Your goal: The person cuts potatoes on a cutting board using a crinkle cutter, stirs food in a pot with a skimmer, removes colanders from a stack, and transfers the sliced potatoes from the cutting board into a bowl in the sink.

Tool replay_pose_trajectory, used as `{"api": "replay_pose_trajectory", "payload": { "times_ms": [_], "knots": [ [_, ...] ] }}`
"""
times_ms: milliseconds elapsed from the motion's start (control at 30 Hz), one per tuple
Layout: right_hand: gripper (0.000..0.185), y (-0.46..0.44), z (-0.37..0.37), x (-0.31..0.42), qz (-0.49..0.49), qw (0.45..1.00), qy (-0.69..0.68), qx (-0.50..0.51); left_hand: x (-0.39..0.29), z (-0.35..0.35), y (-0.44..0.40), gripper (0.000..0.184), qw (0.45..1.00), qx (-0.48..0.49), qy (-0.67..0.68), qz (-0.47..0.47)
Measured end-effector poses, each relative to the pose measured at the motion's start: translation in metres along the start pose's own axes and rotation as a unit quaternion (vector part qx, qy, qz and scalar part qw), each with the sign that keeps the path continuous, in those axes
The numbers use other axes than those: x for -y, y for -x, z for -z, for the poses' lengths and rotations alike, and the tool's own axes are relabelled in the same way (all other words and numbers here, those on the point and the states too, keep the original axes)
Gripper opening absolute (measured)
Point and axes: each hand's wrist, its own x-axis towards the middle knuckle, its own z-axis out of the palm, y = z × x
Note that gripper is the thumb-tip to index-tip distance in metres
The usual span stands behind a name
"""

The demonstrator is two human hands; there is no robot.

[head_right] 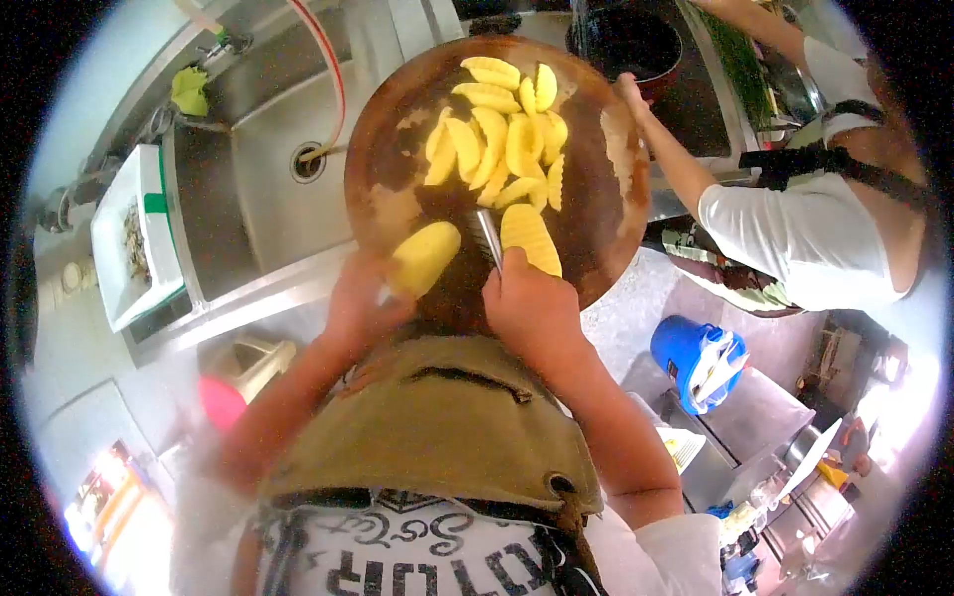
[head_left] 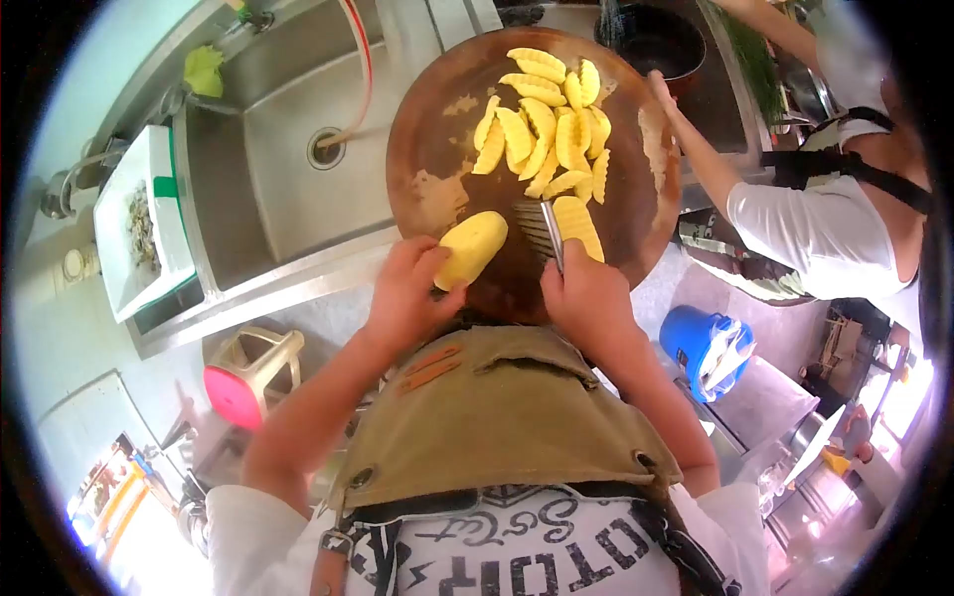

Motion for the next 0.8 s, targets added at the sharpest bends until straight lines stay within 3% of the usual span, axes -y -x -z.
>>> {"api": "replay_pose_trajectory", "payload": {
  "times_ms": [167,267,467,800],
  "knots": [
    [0.023,-0.001,-0.002,0.007,0.025,1.0,0.012,0.009,-0.003,-0.007,-0.009,0.039,0.998,0.019,0.009,-0.06],
    [0.025,-0.001,-0.002,0.007,0.013,0.999,0.023,0.038,0.006,-0.003,-0.002,0.042,0.997,0.001,0.075,-0.005],
    [0.025,-0.004,-0.006,0.004,0.003,0.999,0.024,0.035,0.004,0.008,-0.006,0.046,0.989,0.08,0.086,0.089],
    [0.023,-0.002,-0.009,0.008,0.031,0.999,0.006,0.021,0.001,0.005,-0.011,0.042,0.997,0.033,0.061,-0.014]
  ]
}}
